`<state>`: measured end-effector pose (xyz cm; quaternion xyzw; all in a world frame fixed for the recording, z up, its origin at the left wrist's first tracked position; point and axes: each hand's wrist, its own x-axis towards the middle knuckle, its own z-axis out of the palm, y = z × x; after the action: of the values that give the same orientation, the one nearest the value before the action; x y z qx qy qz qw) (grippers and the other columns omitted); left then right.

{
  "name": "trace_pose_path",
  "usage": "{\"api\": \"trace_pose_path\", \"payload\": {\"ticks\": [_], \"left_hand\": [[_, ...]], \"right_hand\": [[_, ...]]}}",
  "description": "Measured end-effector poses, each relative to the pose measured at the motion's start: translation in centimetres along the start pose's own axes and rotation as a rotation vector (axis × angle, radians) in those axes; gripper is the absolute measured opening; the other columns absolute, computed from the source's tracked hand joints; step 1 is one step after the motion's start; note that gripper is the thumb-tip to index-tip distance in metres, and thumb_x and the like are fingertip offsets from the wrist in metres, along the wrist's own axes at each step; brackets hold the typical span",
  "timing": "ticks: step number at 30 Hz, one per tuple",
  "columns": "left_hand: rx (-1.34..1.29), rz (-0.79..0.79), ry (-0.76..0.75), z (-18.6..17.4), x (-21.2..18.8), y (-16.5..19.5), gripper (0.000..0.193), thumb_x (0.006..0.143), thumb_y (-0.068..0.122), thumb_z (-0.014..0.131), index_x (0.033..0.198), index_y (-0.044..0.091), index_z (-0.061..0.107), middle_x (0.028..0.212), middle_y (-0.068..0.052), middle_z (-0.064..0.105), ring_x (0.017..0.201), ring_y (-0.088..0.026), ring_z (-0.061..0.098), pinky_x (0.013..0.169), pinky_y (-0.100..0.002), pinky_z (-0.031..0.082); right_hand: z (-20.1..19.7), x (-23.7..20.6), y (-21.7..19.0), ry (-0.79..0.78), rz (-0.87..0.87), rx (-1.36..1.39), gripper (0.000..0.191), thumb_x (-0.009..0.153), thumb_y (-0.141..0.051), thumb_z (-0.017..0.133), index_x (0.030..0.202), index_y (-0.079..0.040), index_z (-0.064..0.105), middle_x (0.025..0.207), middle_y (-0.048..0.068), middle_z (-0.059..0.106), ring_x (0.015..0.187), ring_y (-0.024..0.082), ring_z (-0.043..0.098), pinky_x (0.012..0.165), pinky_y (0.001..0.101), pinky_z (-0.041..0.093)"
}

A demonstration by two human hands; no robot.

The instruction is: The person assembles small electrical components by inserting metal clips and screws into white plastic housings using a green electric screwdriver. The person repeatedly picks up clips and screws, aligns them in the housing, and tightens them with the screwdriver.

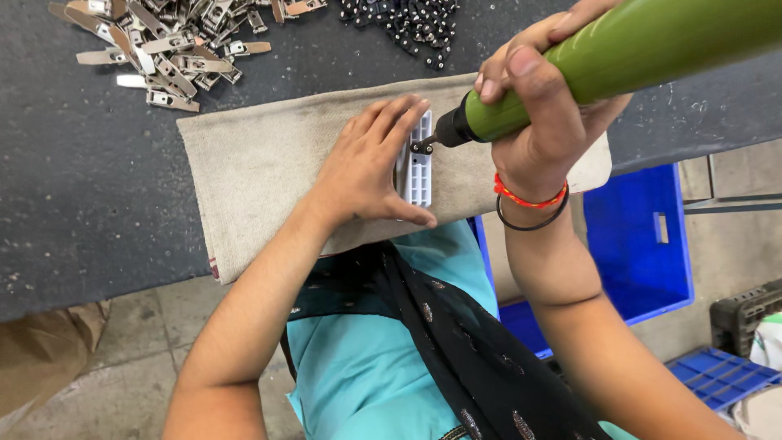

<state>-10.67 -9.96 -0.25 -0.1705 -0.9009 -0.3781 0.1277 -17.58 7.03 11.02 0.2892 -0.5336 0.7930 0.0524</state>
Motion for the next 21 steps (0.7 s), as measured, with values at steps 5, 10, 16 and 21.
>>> {"api": "trace_pose_path", "payload": {"ticks": [5, 10, 16, 21], "left_hand": [[0.0, -0.008, 0.006, 0.08, -0.03, 0.12, 0.135, 0.056, 0.079, 0.087, 0.158, 0.008, 0.033, 0.156, -0.019, 0.041, 0.144, -0.041, 0.038, 0.12, -0.054, 0.029], [0.008, -0.006, 0.013, 0.05, 0.02, 0.21, 0.134, 0.056, 0.076, 0.088, 0.157, 0.007, 0.033, 0.156, -0.019, 0.042, 0.143, -0.041, 0.039, 0.12, -0.053, 0.03], [0.005, -0.031, 0.004, 0.23, 0.02, 0.28, 0.139, 0.054, 0.074, 0.089, 0.158, 0.002, 0.029, 0.155, -0.02, 0.044, 0.141, -0.041, 0.041, 0.119, -0.052, 0.031], [0.006, -0.034, 0.006, 0.38, 0.04, 0.16, 0.142, 0.053, 0.074, 0.089, 0.158, 0.001, 0.027, 0.156, -0.021, 0.043, 0.141, -0.041, 0.041, 0.118, -0.051, 0.031]], "right_hand": [[-0.19, -0.11, 0.22, -0.02, 0.004, -0.036, 0.02, 0.104, 0.01, 0.059, 0.117, 0.002, 0.046, 0.079, 0.019, 0.058, 0.061, 0.026, 0.057, 0.064, 0.036, 0.053], [-0.1, -0.12, 0.23, -0.055, -0.004, -0.053, 0.021, 0.104, 0.011, 0.057, 0.118, 0.001, 0.045, 0.081, 0.019, 0.059, 0.06, 0.026, 0.058, 0.063, 0.0359, 0.053], [0.23, -0.1, 0.52, -0.108, 0.008, -0.075, 0.026, 0.098, 0.011, 0.056, 0.118, -0.002, 0.044, 0.081, 0.017, 0.057, 0.056, 0.023, 0.056, 0.057, 0.0328, 0.051], [-0.03, 0.21, 0.77, -0.142, 0.079, -0.023, 0.024, 0.101, 0.013, 0.057, 0.117, 0.0, 0.044, 0.084, 0.018, 0.057, 0.06, 0.024, 0.056, 0.06, 0.0341, 0.051]]}}
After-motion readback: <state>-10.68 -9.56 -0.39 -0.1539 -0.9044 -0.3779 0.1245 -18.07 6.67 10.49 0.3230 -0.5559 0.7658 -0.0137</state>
